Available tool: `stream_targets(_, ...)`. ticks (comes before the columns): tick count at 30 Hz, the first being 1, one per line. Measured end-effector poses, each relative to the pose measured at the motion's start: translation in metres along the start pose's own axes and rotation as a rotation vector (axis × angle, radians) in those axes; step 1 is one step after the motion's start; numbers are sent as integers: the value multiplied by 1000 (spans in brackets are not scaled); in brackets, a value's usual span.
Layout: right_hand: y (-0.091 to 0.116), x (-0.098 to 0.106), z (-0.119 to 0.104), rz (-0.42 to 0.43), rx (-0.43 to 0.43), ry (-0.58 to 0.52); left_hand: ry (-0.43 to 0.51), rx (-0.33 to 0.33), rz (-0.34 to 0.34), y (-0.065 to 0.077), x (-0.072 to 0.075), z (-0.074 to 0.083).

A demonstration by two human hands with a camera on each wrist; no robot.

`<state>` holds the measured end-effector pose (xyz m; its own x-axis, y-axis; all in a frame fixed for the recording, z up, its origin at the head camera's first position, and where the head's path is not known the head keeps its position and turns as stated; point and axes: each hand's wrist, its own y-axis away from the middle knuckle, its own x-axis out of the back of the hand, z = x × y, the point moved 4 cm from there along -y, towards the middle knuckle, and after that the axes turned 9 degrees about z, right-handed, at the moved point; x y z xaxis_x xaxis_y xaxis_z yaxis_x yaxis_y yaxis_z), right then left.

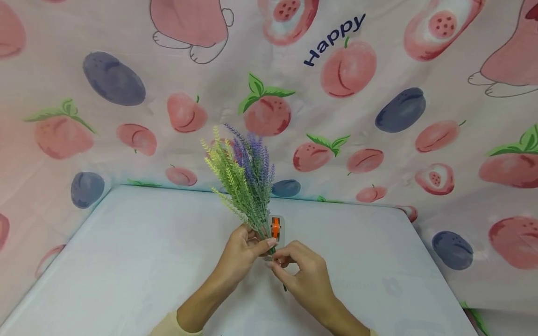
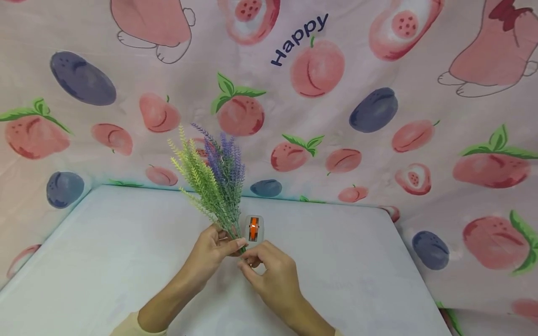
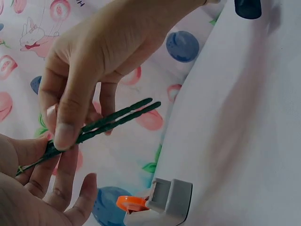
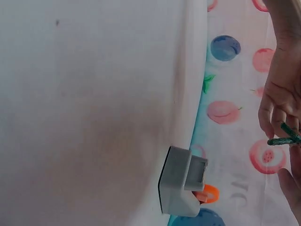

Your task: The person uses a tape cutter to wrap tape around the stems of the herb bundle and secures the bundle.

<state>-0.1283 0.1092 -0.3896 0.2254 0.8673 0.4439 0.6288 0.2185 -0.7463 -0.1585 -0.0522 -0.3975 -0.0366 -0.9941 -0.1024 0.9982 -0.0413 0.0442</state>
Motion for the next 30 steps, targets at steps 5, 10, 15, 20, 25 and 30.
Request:
stream_targets(5, 0, 1, -1, -22, 48, 13, -8, 10, 41, 0, 0, 0)
stream_targets(10, -3, 3, 3, -20, -65, -63, 15, 25, 65, 0, 1, 0)
stream_targets(15, -5, 3, 11, -53, -260, -81, -13, 27, 82, 0, 1, -1)
stream_targets(20, -4, 3, 15, -94, -383, -115, -1, 23, 77, -1, 0, 0)
stream_targets(25, -4, 2, 15, -100, -431, -98, 34, 24, 58, 0, -2, 1)
stream_targets(30, -6, 1, 7, -72, -182, 132, 37, 37, 85, 2, -4, -1)
